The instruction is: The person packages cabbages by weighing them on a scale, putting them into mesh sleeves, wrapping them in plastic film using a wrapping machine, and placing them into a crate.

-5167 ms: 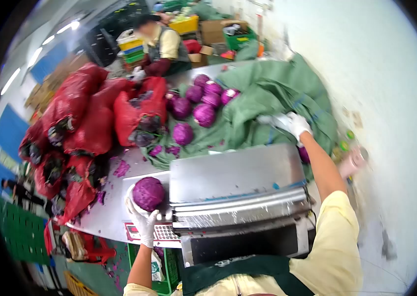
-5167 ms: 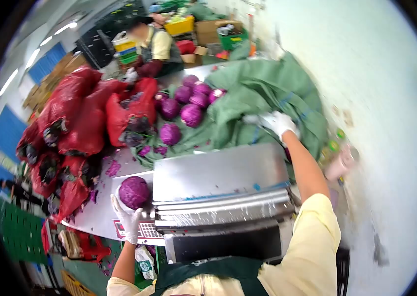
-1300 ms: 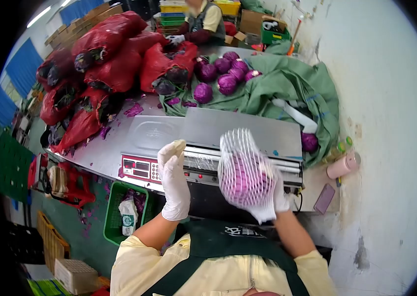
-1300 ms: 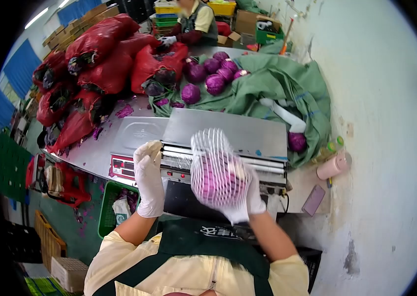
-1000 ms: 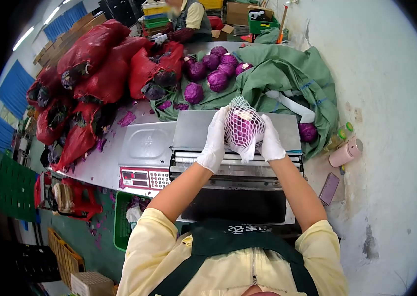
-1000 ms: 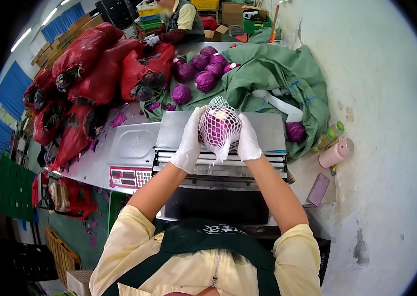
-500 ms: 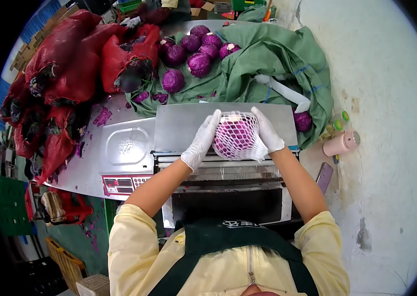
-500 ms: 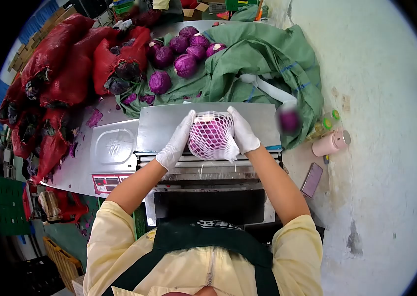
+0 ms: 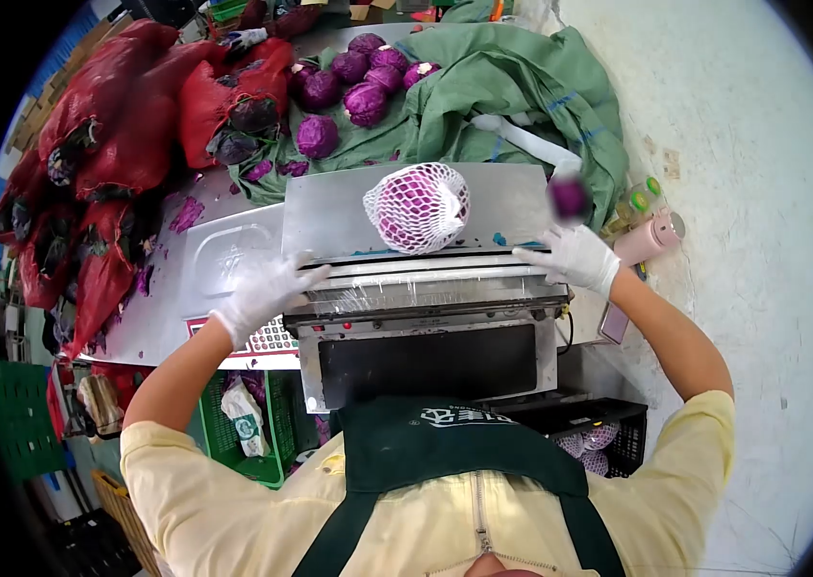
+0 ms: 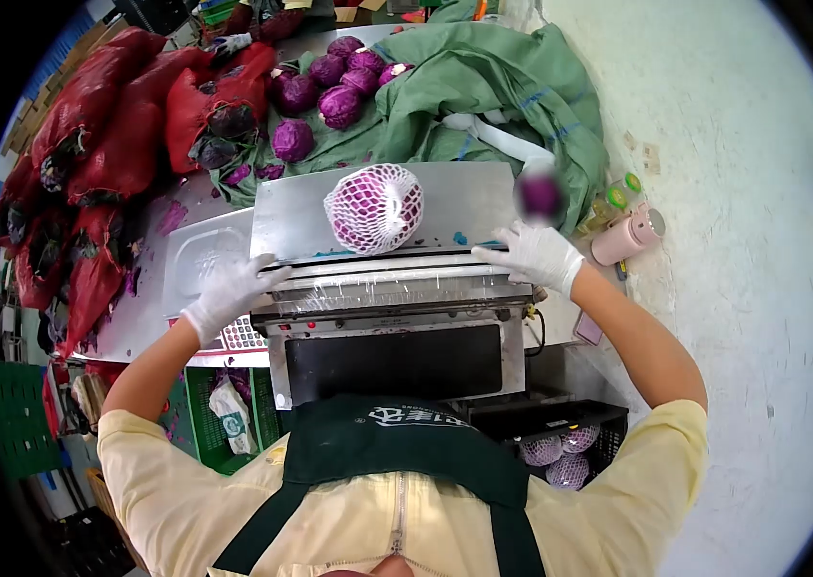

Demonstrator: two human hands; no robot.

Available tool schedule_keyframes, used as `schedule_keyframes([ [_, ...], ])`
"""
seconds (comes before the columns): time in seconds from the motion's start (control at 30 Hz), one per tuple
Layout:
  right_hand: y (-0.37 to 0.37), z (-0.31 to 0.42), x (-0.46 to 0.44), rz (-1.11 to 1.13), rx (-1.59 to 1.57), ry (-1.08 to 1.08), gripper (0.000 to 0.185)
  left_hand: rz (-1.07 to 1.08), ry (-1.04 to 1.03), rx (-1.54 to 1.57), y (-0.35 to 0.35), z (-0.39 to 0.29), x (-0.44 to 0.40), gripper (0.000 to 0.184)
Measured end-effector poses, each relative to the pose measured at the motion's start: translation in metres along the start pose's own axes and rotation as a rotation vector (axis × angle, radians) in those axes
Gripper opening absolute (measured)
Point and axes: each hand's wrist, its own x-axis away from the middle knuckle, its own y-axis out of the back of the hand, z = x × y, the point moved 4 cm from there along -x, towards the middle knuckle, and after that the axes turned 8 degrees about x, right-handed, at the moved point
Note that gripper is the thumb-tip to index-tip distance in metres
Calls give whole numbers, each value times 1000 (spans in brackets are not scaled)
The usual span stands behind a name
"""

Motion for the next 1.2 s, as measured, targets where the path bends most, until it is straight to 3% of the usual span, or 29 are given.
schedule_keyframes([
  [0.03,-6,6,-4,31,16,92,71,-60,-30,26,-6,-5,-6,52],
  [0.13,-9,35,-29,-142,-34,215,29,-28,-145,-23,-10,-29,-32,44],
  [0.17,-6,42,-35,-166,-117,136,12,-190,-203,61,-24,-30,-34,41],
  [0.2,-13,46,-39,-223,-268,56,10,-354,-260,143,-36,-32,-33,38],
  [0.23,-9,49,-37,-232,-419,-13,10,-347,0,461,-42,-33,-31,31],
  [0.27,-3,52,-35,-239,-569,-83,10,-409,-60,480,-22,-43,-24,23],
  [0.33,23,52,-21,6,-822,-218,10,-188,521,1299,-20,-43,5,16],
  [0.4,70,42,-16,-113,-841,-114,9,-421,590,1526,18,-56,32,13],
  [0.47,107,16,-20,-147,-1246,-306,7,-936,35,1339,48,-35,35,11],
  [0.53,115,-25,-41,-649,-1429,-366,14,-1022,182,1036,82,-13,26,18],
  [0.57,96,-46,-59,-654,-1425,-357,14,-1000,107,1050,86,-3,3,37],
  [0.6,63,-65,-77,-730,-1048,-353,25,-977,32,1062,86,3,-23,57],
  [0.67,51,-51,-106,-546,-322,-183,57,-690,0,664,69,3,-64,98],
  [0.7,43,-44,-119,-531,5,-80,73,-528,35,650,47,2,-82,106],
  [0.73,2,-36,-129,-317,-44,-33,78,-365,74,639,21,-1,-98,113],
  [0.8,8,-13,-139,-305,-686,-148,96,-492,2,1156,-7,-4,-123,116],
  [0.83,5,-7,-141,-365,-998,-207,102,-472,99,1168,-3,-3,-126,112],
  [0.87,13,-5,-136,-161,-1273,-369,104,-461,199,1262,-6,1,-131,99],
  [0.9,14,1,-128,-157,-1273,-364,104,-407,231,1553,-18,-3,-136,91],
  [0.93,11,8,-117,-134,-1489,-335,102,-343,262,1842,-31,-9,-138,84],
  [1.0,26,39,-81,-14,-1841,-333,96,0,381,1868,-20,-43,-110,75],
  [1.03,14,58,-62,96,-1861,-390,92,116,444,2083,-23,-66,-96,78],
  [1.07,50,80,-44,130,-2030,-412,87,270,420,2185,-17,-91,-81,79],
  [1.13,45,115,-18,224,-2219,-415,79,693,521,2393,9,-128,-52,74],
  [1.17,55,127,-2,501,-2242,-548,73,780,557,2457,-21,-144,-44,76],
  [1.2,31,147,8,537,-2265,-537,75,746,565,2367,-23,-153,-41,76],
])
